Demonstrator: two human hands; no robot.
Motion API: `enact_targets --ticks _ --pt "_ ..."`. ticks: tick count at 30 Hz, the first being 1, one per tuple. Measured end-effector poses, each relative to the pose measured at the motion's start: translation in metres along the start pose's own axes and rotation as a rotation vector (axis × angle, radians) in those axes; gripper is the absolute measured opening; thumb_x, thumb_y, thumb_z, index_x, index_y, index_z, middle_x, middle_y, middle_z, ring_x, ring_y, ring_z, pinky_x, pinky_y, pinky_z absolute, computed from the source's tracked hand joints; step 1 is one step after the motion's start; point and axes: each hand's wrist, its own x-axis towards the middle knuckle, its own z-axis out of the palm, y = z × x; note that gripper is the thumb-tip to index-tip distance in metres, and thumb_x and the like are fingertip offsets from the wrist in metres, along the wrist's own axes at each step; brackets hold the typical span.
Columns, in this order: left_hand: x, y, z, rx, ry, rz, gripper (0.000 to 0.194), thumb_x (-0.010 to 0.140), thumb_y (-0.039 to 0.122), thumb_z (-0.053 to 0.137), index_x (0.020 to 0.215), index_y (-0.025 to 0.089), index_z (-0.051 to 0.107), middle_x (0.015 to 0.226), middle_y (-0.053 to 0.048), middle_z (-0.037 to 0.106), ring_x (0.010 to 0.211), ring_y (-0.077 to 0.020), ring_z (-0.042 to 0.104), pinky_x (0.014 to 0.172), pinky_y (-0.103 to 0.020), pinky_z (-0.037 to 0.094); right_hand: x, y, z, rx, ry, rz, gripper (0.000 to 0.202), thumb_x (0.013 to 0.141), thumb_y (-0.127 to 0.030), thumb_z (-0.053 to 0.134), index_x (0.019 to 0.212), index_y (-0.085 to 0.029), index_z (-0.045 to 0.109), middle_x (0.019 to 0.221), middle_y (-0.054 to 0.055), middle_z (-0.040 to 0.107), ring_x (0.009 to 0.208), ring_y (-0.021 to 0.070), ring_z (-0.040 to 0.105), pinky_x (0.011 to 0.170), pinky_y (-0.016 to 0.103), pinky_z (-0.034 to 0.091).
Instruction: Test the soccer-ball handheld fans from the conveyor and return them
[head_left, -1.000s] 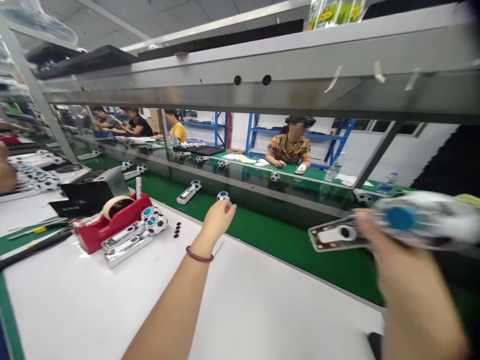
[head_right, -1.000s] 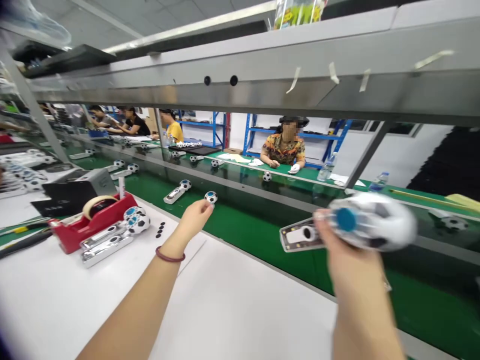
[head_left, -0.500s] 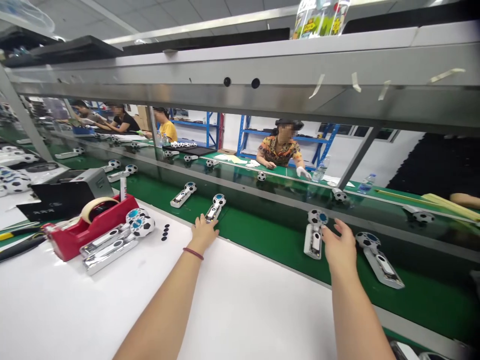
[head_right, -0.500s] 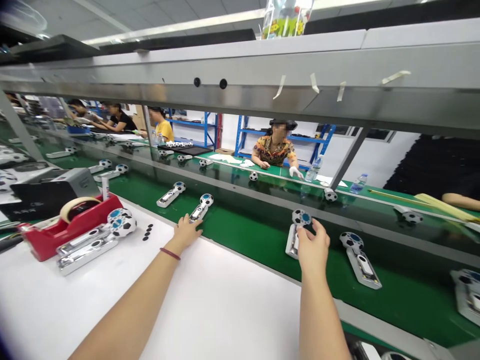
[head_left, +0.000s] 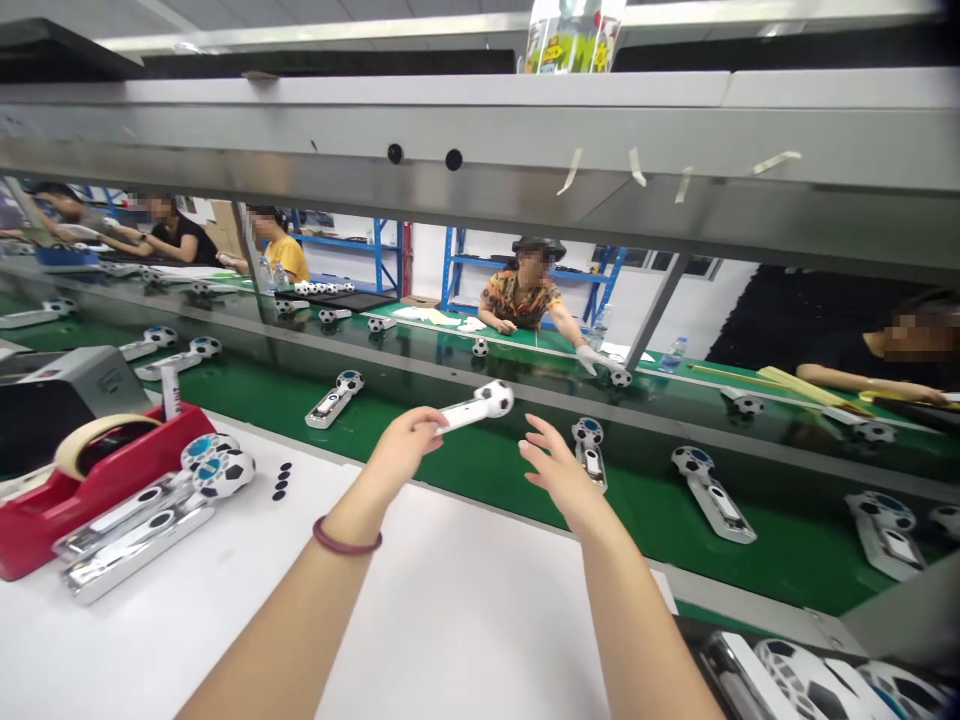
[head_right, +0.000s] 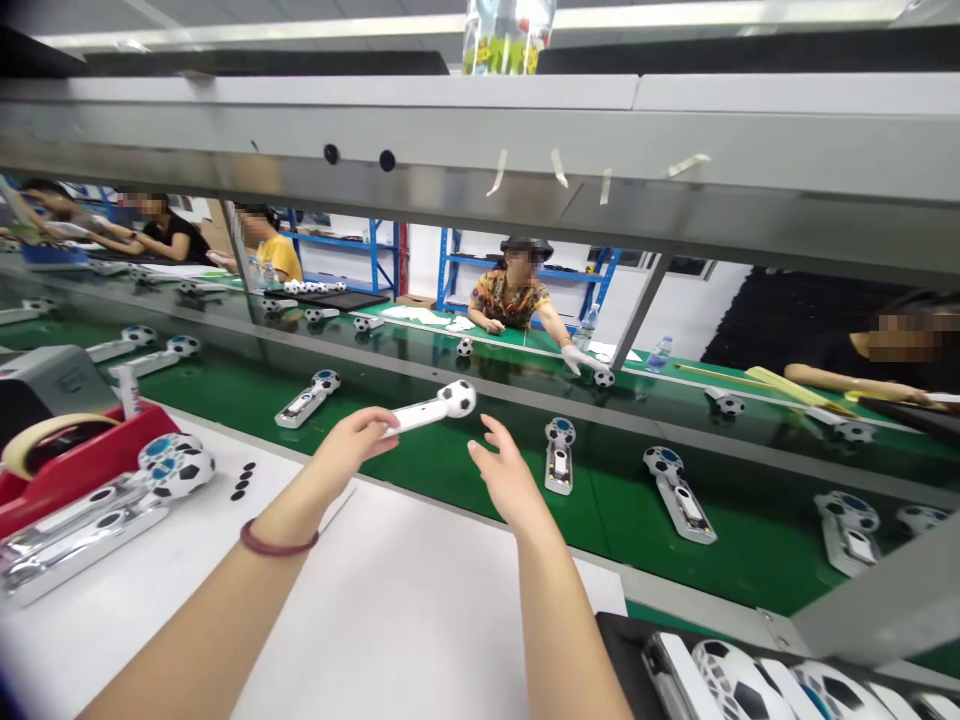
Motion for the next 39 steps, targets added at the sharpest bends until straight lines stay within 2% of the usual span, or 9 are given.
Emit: enact_targets --ticks 4,7,14,18,21,23,27,31,39 --pt "-0.044 0.049 0.012 0.119 -0.012 0.399 0.025 0.078 0.017 0.044 0.079 0.020 0.069 0.111 -0.008 0.043 0.091 -0.0174 0.055 0.080 -0.031 0.050 -0.023 -0.028 -0.002 0.140 -0.070 -0.088 0.072 0.076 -0.045 0.056 0.139 -0.042 0.021 0.130 0.005 0.044 0.107 0.0209 0.055 0.091 0.044 0.043" --pt "-0.065 0.063 0.016 0.250 -0.024 0.627 0.027 0.079 0.010 0.044 0.077 0.021 0.069 0.116 -0.007 0.038 0.097 -0.0182 0.052 0.082 -0.031 0.049 -0.037 -0.046 -0.009 0.328 -0.135 -0.173 0.078 0.078 -0.041 0.054 0.140 -0.044 0.007 0.121 0.002 0.053 0.102 0.0191 0.058 0.088 0.043 0.046" --pt "-0.074 0.067 0.017 0.252 -0.037 0.791 0.027 0.079 0.007 0.046 0.078 0.022 0.068 0.124 -0.006 0.031 0.113 -0.0218 0.045 0.088 -0.031 0.049 -0.040 -0.056 -0.019 0.511 -0.020 -0.219 0.076 0.078 -0.037 0.055 0.139 -0.045 0.012 0.114 -0.001 0.060 0.094 0.0175 0.061 0.086 0.041 0.047" --pt "-0.083 0.072 0.018 0.070 -0.187 0.635 0.031 0.080 0.013 0.049 0.104 0.027 0.063 0.133 -0.007 0.031 0.121 -0.0252 0.041 0.095 -0.036 0.045 -0.040 -0.053 -0.020 0.445 0.075 -0.343 0.066 0.081 -0.039 0.049 0.140 -0.038 0.020 0.123 0.000 0.056 0.104 0.0179 0.058 0.088 0.037 0.047" --pt "-0.088 0.073 0.023 -0.235 -0.318 0.377 0.055 0.083 0.025 0.052 0.134 0.035 0.034 0.140 -0.006 0.031 0.120 -0.0254 0.043 0.093 -0.038 0.045 -0.046 -0.053 -0.018 0.270 0.119 -0.459 0.056 0.084 -0.038 0.047 0.138 -0.032 0.031 0.118 0.002 0.059 0.103 0.0189 0.057 0.089 0.035 0.046" --pt "-0.088 0.073 0.028 -0.452 -0.453 0.214 0.064 0.085 0.033 0.052 0.140 0.035 0.019 0.139 -0.007 0.036 0.116 -0.0251 0.047 0.090 -0.037 0.047 -0.053 -0.054 -0.016 0.152 0.103 -0.498 0.052 0.086 -0.038 0.046 0.136 -0.032 0.035 0.110 0.002 0.063 0.095 0.0197 0.060 0.085 0.036 0.048" --pt "-0.089 0.078 0.036 -0.744 -0.721 0.041 0.055 0.086 0.037 0.049 0.138 0.028 0.030 0.128 -0.010 0.050 0.108 -0.0272 0.054 0.082 -0.035 0.049 -0.064 -0.059 -0.011 0.003 0.149 -0.589 0.044 0.088 -0.035 0.042 0.132 -0.034 0.041 0.106 0.001 0.064 0.090 0.0200 0.062 0.079 0.036 0.050" --pt "-0.091 0.082 0.037 -0.780 -0.661 0.015 0.049 0.087 0.032 0.052 0.133 0.031 0.036 0.125 -0.004 0.053 0.107 -0.0227 0.055 0.080 -0.028 0.048 -0.073 -0.067 -0.012 -0.240 0.266 -0.666 0.039 0.089 -0.030 0.040 0.127 -0.037 0.048 0.119 -0.002 0.058 0.108 0.0205 0.054 0.091 0.037 0.044" --pt "-0.090 0.078 0.040 -0.738 -0.632 0.003 0.044 0.082 0.032 0.060 0.123 0.024 0.045 0.121 -0.004 0.056 0.110 -0.0200 0.053 0.087 -0.027 0.045 -0.079 -0.071 -0.015 -0.481 0.235 -0.681 0.041 0.090 -0.028 0.040 0.128 -0.042 0.044 0.125 -0.005 0.053 0.116 0.0179 0.048 0.097 0.036 0.039"
